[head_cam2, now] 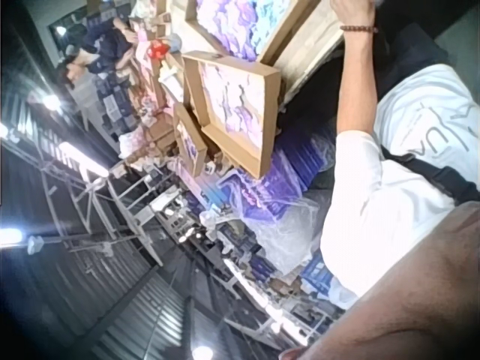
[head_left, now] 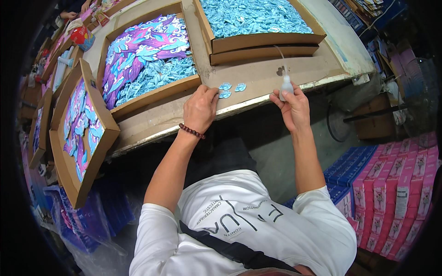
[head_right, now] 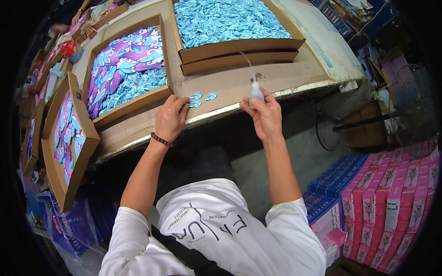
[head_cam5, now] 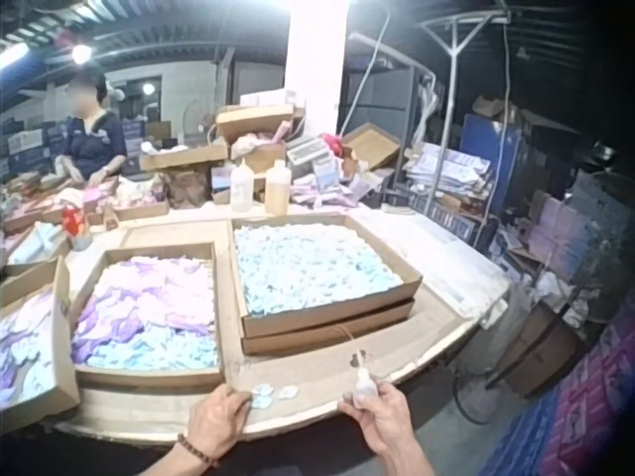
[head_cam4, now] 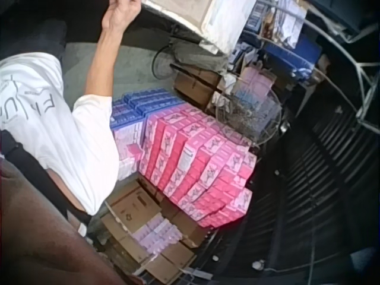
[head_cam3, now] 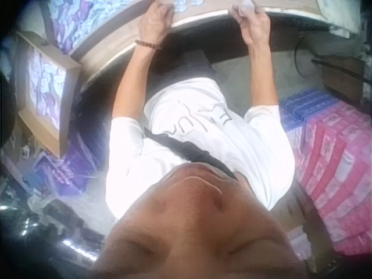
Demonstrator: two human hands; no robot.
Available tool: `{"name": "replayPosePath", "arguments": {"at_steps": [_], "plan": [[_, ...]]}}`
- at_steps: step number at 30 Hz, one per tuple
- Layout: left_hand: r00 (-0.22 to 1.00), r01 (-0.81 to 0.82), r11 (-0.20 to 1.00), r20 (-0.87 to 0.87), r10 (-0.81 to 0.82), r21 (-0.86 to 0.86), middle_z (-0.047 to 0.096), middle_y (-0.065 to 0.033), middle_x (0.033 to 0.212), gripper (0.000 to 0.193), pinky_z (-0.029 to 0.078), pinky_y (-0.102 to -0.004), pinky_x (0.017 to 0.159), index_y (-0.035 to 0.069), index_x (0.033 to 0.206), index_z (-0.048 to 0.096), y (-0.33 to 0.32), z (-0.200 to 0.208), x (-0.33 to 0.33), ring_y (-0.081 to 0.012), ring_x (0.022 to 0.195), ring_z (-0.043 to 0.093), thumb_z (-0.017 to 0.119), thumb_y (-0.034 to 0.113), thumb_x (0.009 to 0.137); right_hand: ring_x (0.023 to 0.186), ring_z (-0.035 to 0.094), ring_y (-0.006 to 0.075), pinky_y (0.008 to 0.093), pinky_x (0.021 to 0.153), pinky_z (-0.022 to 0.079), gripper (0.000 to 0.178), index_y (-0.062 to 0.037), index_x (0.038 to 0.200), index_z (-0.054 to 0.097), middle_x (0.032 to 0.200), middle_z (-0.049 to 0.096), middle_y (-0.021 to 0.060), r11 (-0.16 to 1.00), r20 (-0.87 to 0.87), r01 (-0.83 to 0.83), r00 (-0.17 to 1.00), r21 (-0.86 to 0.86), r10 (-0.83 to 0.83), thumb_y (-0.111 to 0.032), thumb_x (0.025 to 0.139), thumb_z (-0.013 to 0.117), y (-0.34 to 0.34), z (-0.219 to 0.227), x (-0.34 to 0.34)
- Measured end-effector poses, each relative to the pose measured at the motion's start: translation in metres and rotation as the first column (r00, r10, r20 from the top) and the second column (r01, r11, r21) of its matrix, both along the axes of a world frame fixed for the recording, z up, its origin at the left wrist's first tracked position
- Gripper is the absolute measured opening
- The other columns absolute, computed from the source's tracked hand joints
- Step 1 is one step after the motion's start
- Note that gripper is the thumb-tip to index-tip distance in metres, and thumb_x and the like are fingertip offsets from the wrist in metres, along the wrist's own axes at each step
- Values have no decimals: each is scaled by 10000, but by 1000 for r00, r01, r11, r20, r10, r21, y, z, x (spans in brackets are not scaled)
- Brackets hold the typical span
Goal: The person assembles small decorative items by applying glue from a squeeze bottle onto small blue pieces and attaching them to larger colorful cutouts. They handle multiple cardboard boxes filled with blue packing material and colorful cutouts, repeatedly picking, gluing, and placing pieces on a workbench.
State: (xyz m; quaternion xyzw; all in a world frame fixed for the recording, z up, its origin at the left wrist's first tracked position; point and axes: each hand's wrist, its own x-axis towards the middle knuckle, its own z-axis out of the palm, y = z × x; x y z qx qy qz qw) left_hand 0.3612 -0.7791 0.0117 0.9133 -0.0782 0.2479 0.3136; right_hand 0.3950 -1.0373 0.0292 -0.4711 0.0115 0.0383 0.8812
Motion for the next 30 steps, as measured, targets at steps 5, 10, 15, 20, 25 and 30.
{"name": "replayPosePath", "arguments": {"at_steps": [5, 10, 15, 20, 25, 30], "plan": [[1000, 4, 1000, 15, -4, -14, 593, -93, 834, 89, 488, -372, 644, 51, 914, 661, 0, -1, 1, -297, 743, 608, 645, 87, 834, 887, 623, 146, 272, 761, 517, 353, 34, 1122, 514, 952, 631, 89, 913, 208, 145, 976, -382, -68, -42, 813, 668, 4, 2, 37], [999, -6, 1000, 32, 7, -23, 590, -99, 830, 83, 487, -388, 651, 62, 908, 663, 1, -4, 0, -305, 761, 607, 638, 93, 836, 900, 627, 187, 306, 799, 489, 382, 21, 1070, 562, 960, 663, 128, 505, 424, 359, 906, -785, 15, -156, 775, 728, 2, -9, 66], [1000, -16, 999, 11, 16, 36, 564, -113, 802, 99, 486, -416, 641, 55, 899, 657, 4, -14, 4, -326, 745, 596, 602, 90, 824, 910, 594, 195, 323, 814, 471, 351, 3, 1077, 566, 962, 629, 103, 401, 435, 376, 898, -835, 65, -158, 804, 717, -1, -24, 68], [1000, -9, 999, 23, 10, -39, 568, -123, 822, 109, 493, -424, 647, 58, 907, 658, 5, -15, 4, -330, 752, 602, 600, 113, 833, 896, 588, 163, 286, 806, 469, 384, 18, 1101, 543, 988, 625, 104, 458, 427, 351, 902, -817, 70, -158, 816, 731, 1, -27, 69], [997, 11, 994, -71, -19, -106, 583, -131, 849, 120, 496, -434, 660, 53, 918, 662, 4, -4, 10, -343, 773, 607, 608, 120, 832, 943, 583, 175, 294, 843, 460, 452, 22, 1154, 533, 1032, 621, 117, 429, 411, 350, 910, -833, 55, -178, 807, 745, -6, -32, 71], [997, 77, 996, -28, -78, -38, 582, -120, 839, 80, 497, -423, 647, 53, 884, 634, 6, 40, -29, -329, 766, 610, 625, 97, 818, 1018, 567, 197, 306, 896, 443, 544, 21, 1232, 512, 1104, 601, 134, 463, 422, 352, 905, -813, 53, -189, 797, 762, -14, -42, 78]]}}
